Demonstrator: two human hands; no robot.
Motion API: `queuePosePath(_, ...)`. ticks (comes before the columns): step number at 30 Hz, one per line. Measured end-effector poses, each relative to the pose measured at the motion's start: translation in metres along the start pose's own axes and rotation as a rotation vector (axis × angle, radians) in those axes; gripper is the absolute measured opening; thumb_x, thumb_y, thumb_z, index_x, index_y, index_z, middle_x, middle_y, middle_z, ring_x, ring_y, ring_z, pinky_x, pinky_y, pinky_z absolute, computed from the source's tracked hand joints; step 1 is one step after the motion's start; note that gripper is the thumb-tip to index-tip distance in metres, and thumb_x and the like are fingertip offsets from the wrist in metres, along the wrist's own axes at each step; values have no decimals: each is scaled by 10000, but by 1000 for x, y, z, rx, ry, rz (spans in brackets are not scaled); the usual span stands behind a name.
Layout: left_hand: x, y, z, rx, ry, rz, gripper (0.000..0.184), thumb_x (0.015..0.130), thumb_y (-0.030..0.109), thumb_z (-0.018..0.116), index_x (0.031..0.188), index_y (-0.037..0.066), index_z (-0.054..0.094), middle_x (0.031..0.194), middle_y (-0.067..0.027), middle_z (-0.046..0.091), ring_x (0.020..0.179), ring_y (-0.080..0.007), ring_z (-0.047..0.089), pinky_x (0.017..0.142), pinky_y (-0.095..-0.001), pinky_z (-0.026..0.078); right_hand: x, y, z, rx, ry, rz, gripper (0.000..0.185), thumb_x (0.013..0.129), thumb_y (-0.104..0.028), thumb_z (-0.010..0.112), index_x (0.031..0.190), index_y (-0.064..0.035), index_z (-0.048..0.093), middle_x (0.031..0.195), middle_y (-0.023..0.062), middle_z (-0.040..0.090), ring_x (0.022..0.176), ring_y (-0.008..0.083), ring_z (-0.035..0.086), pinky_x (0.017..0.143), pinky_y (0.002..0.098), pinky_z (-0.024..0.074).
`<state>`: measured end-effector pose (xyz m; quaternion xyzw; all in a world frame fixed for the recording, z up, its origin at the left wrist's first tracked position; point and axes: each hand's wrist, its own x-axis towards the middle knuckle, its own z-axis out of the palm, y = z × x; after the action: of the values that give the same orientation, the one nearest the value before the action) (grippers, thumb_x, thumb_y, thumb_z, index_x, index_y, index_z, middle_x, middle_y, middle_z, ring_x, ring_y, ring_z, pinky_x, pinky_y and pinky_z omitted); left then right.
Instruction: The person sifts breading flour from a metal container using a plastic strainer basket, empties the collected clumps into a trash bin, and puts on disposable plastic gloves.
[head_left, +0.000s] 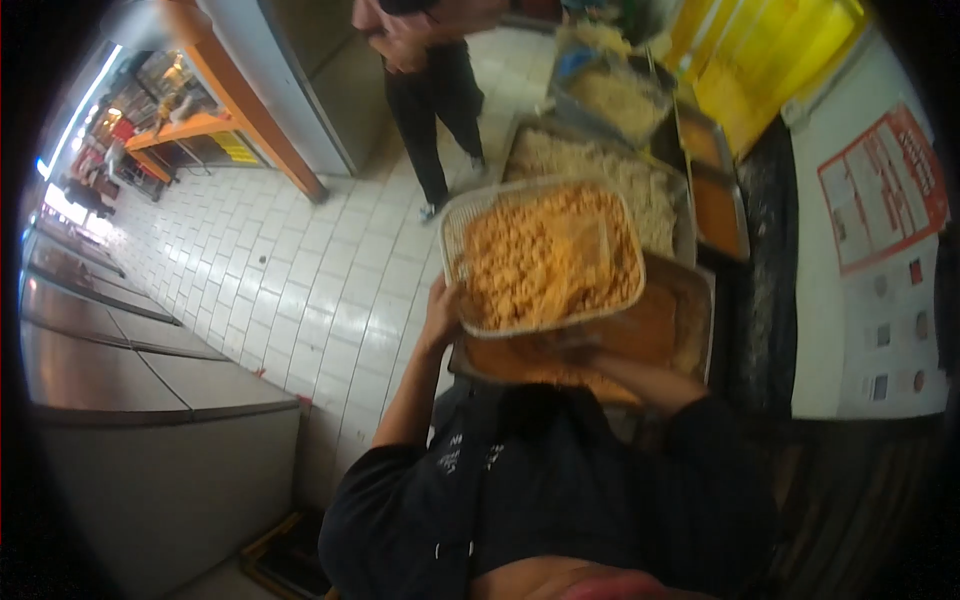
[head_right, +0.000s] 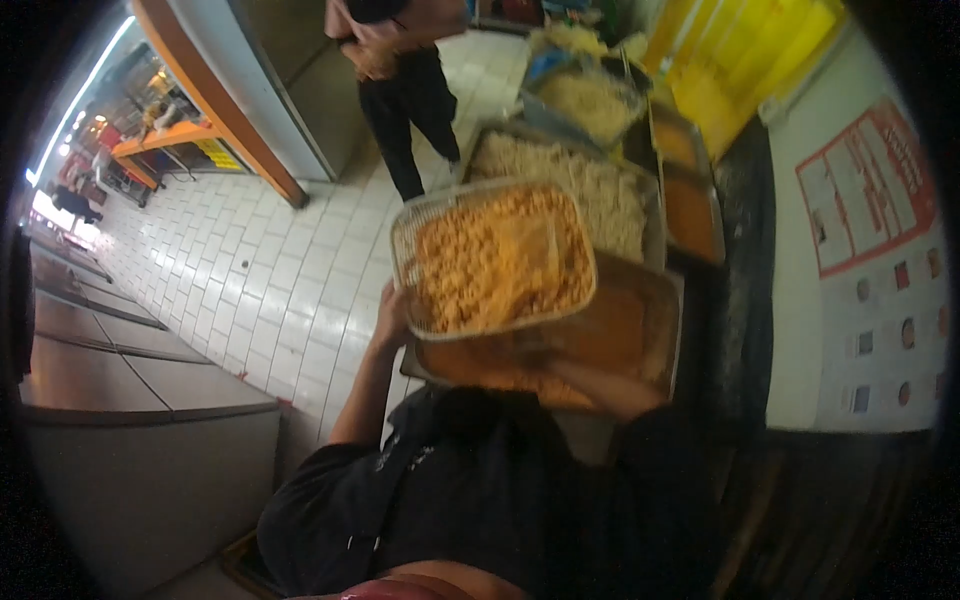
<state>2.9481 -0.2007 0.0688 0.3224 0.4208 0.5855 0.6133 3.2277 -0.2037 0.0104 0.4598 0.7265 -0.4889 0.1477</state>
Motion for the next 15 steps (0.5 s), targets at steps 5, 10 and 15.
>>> queuePosePath(5, 0, -11, -6, -108, 79, -58, 396, 929, 206, 485, 1260, -12, 471, 1175, -153, 575, 1049, -238, 584, 837, -340, 516, 11, -29, 11, 188, -37, -50, 315, 937, -283, 477, 1083, -27, 588, 1201, 161, 548, 1111, 213, 528, 913, 362, 439)
queuePosePath(10, -11, 8, 17, -178, 9, -76, 392, 915, 137, 411, 1257, -55, 421, 1183, -196, 548, 1019, -284, 612, 824, -375, 551, 0, -22, 20, 292, -139, -45, 329, 939, -299, 472, 1112, -37, 570, 1222, 157, 533, 1126, 216, 517, 921, 368, 433)
queuePosePath(15, -6, 5, 8, -210, -7, -109, 437, 862, 85, 392, 1276, -53, 395, 1207, -201, 526, 1031, -285, 602, 818, -369, 547, -4, -13, 17, 372, -183, -38, 345, 941, -316, 466, 1141, -48, 553, 1244, 154, 519, 1140, 219, 506, 929, 373, 427)
